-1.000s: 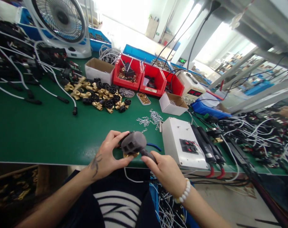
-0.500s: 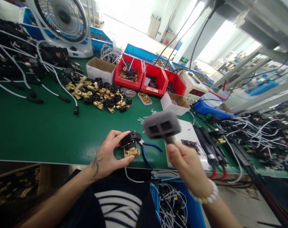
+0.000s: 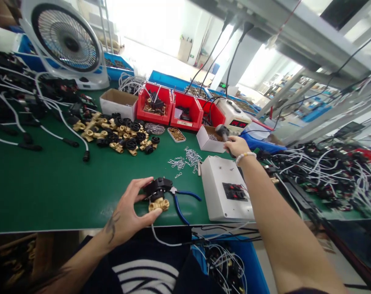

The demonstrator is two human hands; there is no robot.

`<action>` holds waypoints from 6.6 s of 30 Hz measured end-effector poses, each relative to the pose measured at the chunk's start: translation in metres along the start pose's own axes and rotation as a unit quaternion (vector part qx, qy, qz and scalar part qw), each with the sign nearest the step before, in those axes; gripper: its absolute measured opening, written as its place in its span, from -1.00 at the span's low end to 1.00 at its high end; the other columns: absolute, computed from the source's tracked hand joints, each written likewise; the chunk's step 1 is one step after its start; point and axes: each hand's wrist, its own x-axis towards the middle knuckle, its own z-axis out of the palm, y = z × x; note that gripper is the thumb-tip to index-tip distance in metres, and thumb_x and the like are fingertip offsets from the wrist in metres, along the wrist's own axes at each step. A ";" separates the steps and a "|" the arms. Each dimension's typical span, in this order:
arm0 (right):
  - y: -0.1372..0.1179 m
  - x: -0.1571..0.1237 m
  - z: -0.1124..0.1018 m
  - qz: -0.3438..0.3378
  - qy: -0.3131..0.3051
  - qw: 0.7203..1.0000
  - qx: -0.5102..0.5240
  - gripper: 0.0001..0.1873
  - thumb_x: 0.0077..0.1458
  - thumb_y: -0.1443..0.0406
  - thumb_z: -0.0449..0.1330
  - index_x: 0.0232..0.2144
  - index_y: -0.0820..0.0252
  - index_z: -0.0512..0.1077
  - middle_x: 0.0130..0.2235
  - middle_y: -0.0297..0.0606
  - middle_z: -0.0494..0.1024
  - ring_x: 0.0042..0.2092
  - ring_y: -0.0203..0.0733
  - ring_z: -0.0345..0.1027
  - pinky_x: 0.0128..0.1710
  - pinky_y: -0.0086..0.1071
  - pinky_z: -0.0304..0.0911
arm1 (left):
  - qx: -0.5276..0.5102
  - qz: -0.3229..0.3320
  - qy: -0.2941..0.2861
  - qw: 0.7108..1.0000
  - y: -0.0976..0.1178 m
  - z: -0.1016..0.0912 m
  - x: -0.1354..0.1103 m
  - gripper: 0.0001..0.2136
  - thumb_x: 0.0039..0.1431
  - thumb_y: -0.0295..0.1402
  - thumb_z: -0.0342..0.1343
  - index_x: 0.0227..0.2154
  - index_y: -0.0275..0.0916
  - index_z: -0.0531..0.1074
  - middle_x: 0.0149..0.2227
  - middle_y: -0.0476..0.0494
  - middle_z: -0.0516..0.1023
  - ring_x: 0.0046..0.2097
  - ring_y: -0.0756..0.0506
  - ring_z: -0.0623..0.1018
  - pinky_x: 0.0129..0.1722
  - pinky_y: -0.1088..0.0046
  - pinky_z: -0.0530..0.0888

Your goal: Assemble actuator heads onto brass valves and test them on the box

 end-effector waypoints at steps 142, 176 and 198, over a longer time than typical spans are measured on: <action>0.059 -0.060 0.004 -0.083 -0.025 0.996 0.024 -0.44 0.12 -0.14 0.18 -0.57 0.21 0.46 -0.56 -0.31 0.41 -0.48 -0.27 0.24 -0.42 -0.41 0.11 | -0.473 -0.287 -0.036 0.832 0.064 -0.016 -0.012 -0.54 0.28 0.03 0.02 -0.08 -0.27 0.55 -0.11 -0.25 0.64 -0.12 -0.19 0.63 -0.07 0.26 0.57; 0.052 -0.064 0.003 -0.074 -0.022 0.997 0.022 -0.51 0.18 -0.04 0.18 -0.58 0.20 0.46 -0.57 -0.32 0.40 -0.48 -0.27 0.24 -0.40 -0.41 0.12 | -0.549 -0.273 -0.008 0.789 0.066 -0.014 -0.007 -0.74 0.32 -0.18 0.08 -0.17 -0.24 0.57 -0.17 -0.14 0.66 -0.18 -0.10 0.65 -0.16 0.40 0.61; 0.044 -0.066 0.003 -0.058 -0.043 0.997 0.023 -0.13 -0.46 -0.48 0.06 -0.51 0.15 0.45 -0.40 -0.13 0.51 -0.39 -0.12 0.30 -0.22 -0.17 0.27 | -0.601 -0.281 -0.046 0.746 0.067 -0.013 -0.006 -0.47 0.46 -0.28 -0.32 -0.20 -0.41 0.58 -0.25 -0.30 0.67 -0.19 -0.12 0.67 -0.14 0.38 0.61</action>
